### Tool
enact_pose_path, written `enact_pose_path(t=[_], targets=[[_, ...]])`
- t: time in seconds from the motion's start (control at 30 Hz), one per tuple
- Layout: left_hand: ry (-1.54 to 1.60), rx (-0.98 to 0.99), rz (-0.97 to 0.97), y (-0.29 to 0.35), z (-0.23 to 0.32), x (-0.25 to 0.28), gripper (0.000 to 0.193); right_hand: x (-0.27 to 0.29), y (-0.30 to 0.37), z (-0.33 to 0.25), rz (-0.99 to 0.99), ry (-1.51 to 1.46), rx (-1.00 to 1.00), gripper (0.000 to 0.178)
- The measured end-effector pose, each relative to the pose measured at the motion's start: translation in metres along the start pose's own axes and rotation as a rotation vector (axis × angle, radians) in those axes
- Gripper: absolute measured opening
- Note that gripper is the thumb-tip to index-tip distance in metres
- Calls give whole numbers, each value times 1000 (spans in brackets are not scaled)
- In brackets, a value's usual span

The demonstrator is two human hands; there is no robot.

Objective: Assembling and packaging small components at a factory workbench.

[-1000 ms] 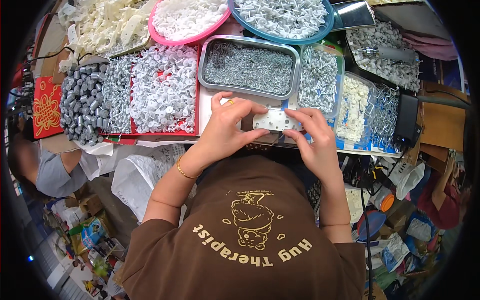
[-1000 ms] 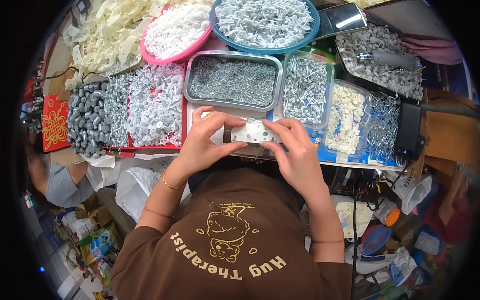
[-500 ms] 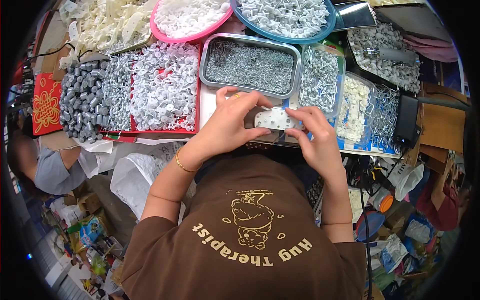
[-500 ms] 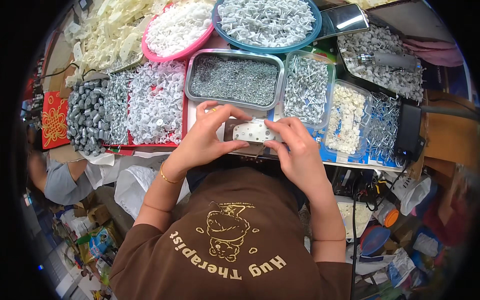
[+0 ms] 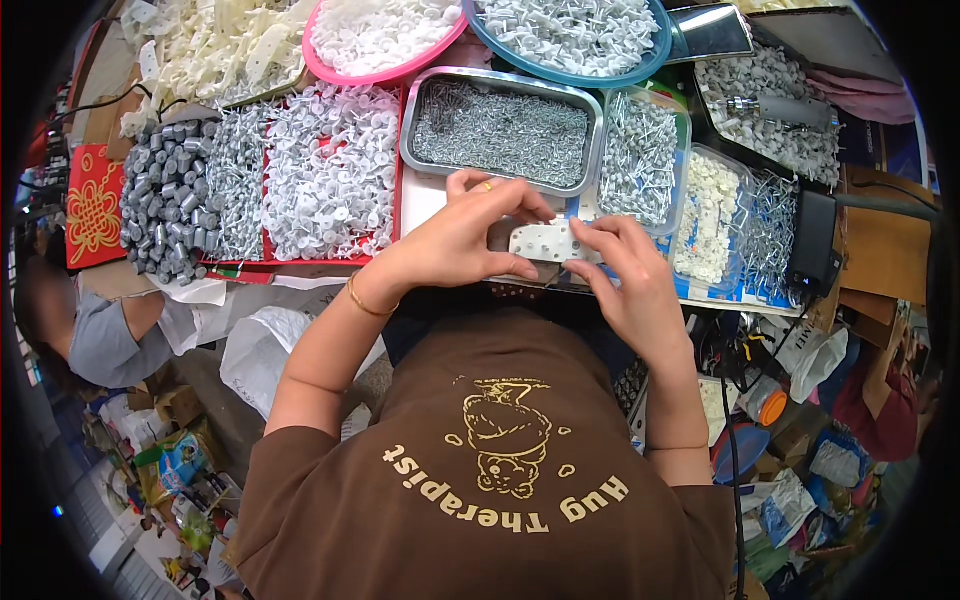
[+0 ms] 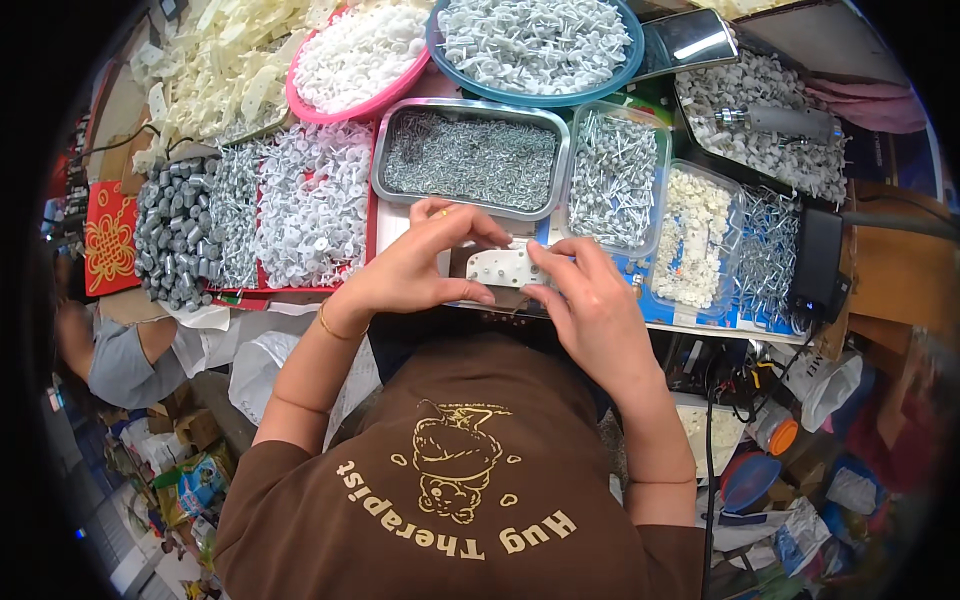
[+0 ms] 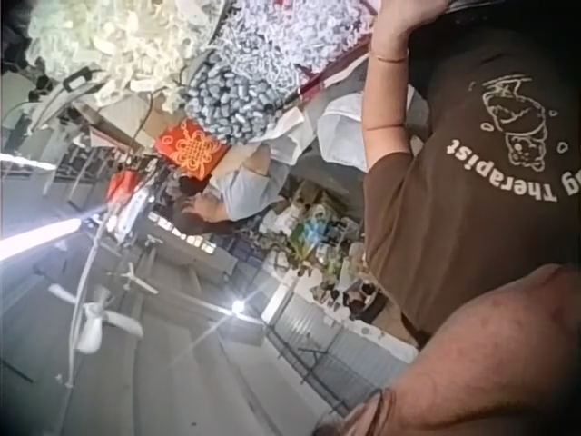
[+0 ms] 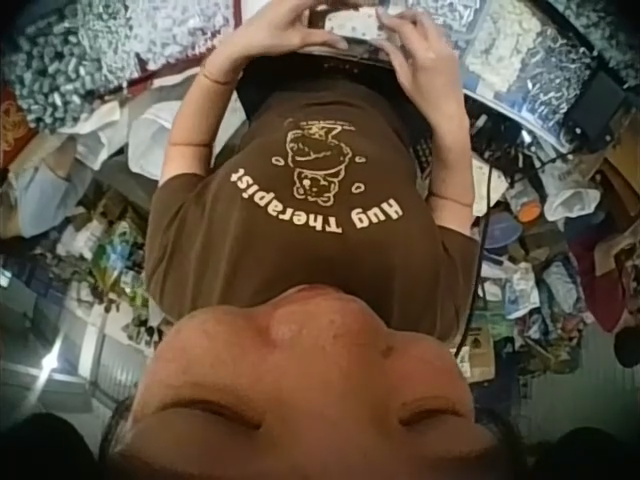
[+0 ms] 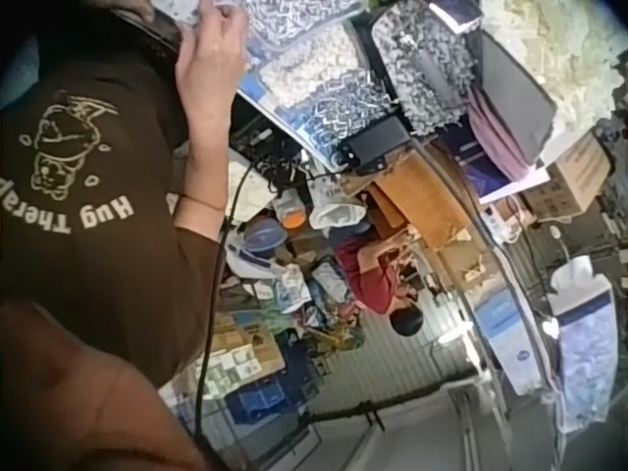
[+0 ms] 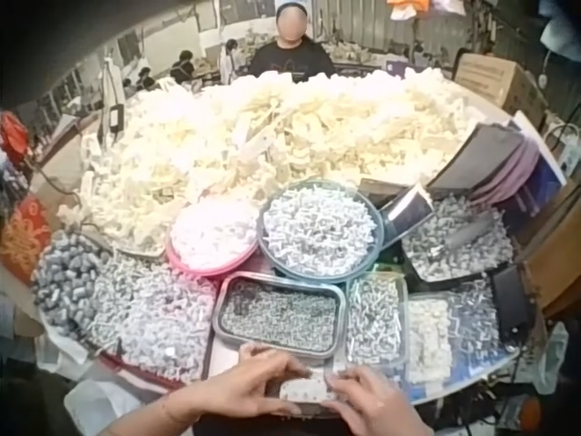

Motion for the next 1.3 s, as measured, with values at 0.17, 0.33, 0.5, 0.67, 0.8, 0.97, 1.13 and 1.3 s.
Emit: enact_pose_path(t=[0.17, 0.33, 0.5, 0.67, 0.8, 0.97, 1.13, 1.3], targets=[[-210, 21, 110, 8, 7, -4, 49, 0, -4, -2, -23, 31, -35, 37], [-399, -96, 321, 24, 13, -19, 46, 2, -9, 0, -55, -36, -91, 37], [-520, -156, 387, 25, 11, -33, 44, 0, -18, 13, -169, -168, -202, 38], [-543, -156, 453, 24, 13, -37, 46, -5, -6, 11, 48, -192, -173, 37], [-528, -209, 414, 27, 10, -30, 51, -9, 33, -8, 212, 21, -2, 30], [-447, -254, 458, 28, 1, -36, 44, -34, 44, -3, 197, 125, 8, 38], [-458, -234, 377, 25, 6, -21, 44, -43, 50, 6, 175, -45, -90, 37], [-340, -47, 324, 13, 11, -15, 38, -45, 43, 13, 207, -5, 43, 33]])
Point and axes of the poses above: each hand's wrist, its own y-axis away from the middle knuckle, its own x-axis out of the back of the hand, z = x × y, the point moved 4 cm from there along -y, towards the middle knuckle, and after that the axes turned 4 degrees about -x, right-handed, at the moved point
